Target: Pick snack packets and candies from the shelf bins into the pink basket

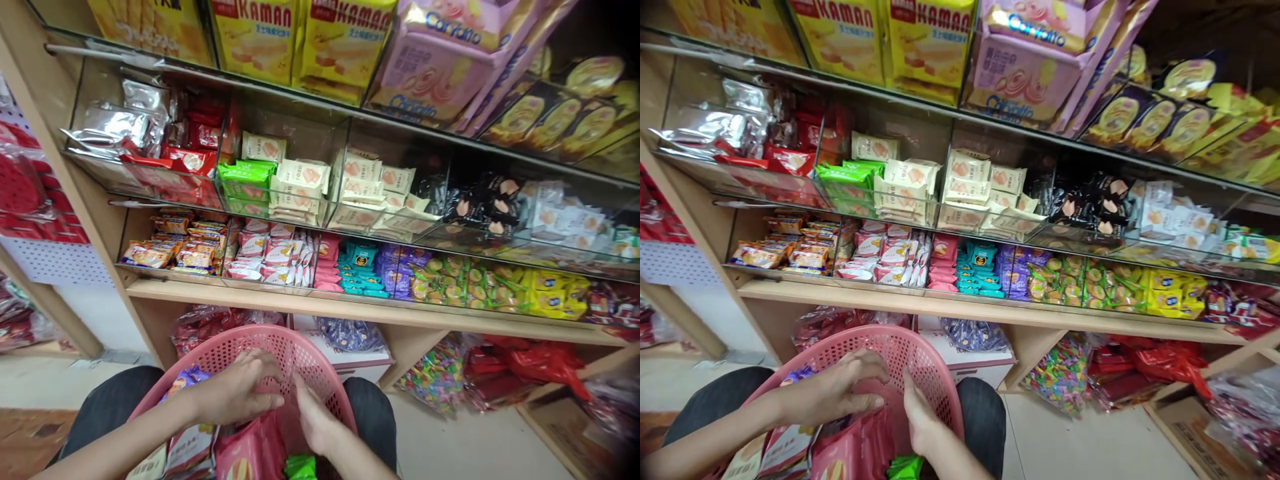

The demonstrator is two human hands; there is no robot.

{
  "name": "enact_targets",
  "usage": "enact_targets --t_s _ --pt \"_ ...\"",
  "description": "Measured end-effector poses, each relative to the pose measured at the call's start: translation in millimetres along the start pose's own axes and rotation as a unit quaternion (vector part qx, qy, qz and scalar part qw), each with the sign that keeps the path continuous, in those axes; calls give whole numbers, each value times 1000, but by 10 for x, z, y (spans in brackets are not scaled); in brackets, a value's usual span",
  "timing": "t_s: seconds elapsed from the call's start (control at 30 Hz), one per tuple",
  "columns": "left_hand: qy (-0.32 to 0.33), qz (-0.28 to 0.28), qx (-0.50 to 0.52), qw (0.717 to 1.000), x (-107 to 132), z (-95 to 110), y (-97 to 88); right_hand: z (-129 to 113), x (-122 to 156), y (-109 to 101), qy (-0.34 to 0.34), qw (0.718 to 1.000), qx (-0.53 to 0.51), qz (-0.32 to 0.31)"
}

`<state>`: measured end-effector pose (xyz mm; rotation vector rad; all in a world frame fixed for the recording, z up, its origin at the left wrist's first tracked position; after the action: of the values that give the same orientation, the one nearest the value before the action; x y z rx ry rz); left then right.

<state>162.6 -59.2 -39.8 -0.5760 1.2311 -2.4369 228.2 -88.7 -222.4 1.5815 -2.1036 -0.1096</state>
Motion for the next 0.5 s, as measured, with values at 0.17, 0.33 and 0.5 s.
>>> enact_targets --t_s 0.17,0.33,0.5 --pt "62 -3 -28 998 -306 483 -101 -213 39 -84 -59 997 -56 19" --pt "74 -24 -98 992 -524 750 26 -159 51 -190 -58 993 -100 41" --pt "80 -50 -124 988 -572 803 203 -226 47 -225 -89 979 -180 48"
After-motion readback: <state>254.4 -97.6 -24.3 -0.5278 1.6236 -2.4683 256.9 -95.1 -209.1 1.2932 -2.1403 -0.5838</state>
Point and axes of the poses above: each hand's wrist, its own x-axis away from the middle knuckle, its own y-axis out of the palm, z = x × y, the point moved 10 cm from there along -x, towards the middle knuckle, and after that the axes turned 14 degrees about -y, right-handed, at the moved point
